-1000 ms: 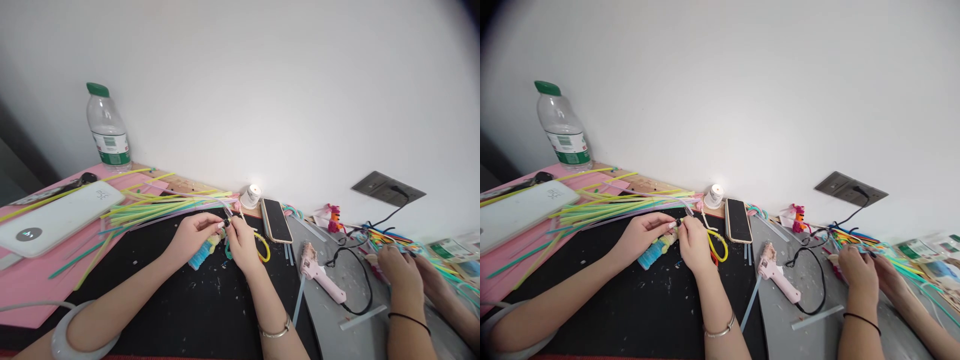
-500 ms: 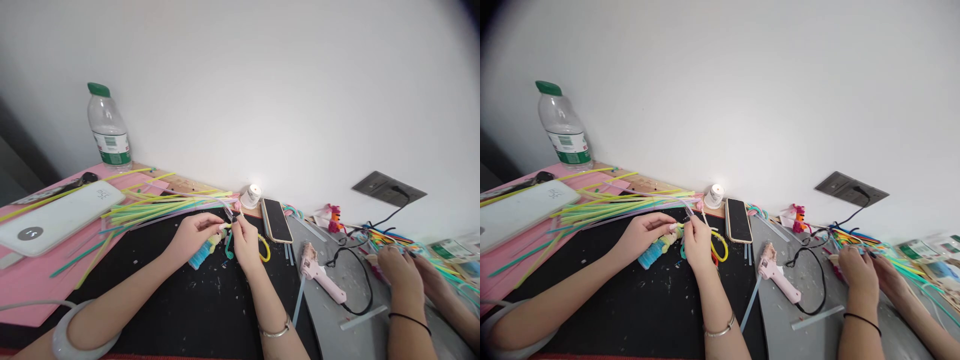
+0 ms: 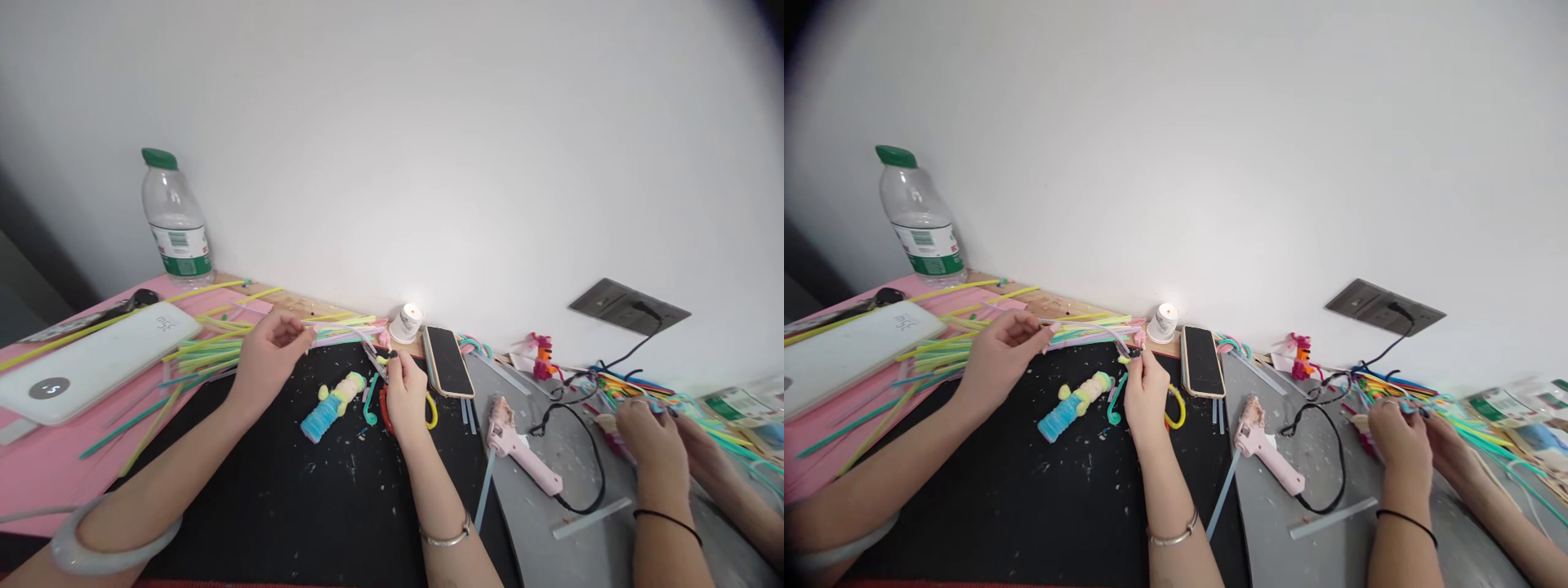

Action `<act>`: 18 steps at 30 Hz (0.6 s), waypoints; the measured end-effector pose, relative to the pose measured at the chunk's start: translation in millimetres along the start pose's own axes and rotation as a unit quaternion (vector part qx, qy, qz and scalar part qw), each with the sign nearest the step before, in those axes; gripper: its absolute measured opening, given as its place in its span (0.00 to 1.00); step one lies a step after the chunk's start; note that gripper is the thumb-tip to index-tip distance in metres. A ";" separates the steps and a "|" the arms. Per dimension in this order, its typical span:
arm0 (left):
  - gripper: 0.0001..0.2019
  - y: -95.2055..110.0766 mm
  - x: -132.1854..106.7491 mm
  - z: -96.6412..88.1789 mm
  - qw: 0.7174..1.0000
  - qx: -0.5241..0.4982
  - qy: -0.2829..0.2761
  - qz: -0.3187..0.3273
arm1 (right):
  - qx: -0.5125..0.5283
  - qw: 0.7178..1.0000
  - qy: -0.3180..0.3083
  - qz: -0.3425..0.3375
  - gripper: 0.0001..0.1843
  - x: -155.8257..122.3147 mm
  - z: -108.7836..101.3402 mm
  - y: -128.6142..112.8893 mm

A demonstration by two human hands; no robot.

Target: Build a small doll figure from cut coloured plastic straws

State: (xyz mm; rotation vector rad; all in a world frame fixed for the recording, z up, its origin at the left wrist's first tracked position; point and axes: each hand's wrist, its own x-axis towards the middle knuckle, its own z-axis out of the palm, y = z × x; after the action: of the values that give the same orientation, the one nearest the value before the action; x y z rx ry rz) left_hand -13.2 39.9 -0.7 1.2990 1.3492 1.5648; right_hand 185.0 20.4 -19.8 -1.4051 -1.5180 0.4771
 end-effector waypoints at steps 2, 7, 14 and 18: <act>0.12 1.8 11.1 -10.3 1.000 0.001 0.015 0.008 | -0.003 1.000 0.003 -0.002 0.16 0.4 -0.5 0.3; 0.13 6.7 50.4 -41.5 0.988 0.143 0.008 -0.055 | -0.003 1.000 0.010 -0.004 0.16 -0.2 -2.0 -3.4; 0.15 -2.0 96.2 -77.3 0.901 0.428 -0.014 -0.068 | 0.001 1.000 0.020 -0.004 0.16 -0.5 -4.5 -10.3; 0.06 -16.0 104.6 -86.3 0.891 0.448 -0.023 -0.073 | -0.005 1.000 0.027 -0.010 0.16 -0.5 -5.4 -10.8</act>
State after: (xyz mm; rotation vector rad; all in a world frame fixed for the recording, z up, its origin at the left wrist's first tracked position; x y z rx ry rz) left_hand -125.3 116.7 12.8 1.6641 2.2008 0.7715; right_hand 183.7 15.4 -8.8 -1.3990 -1.4911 0.4162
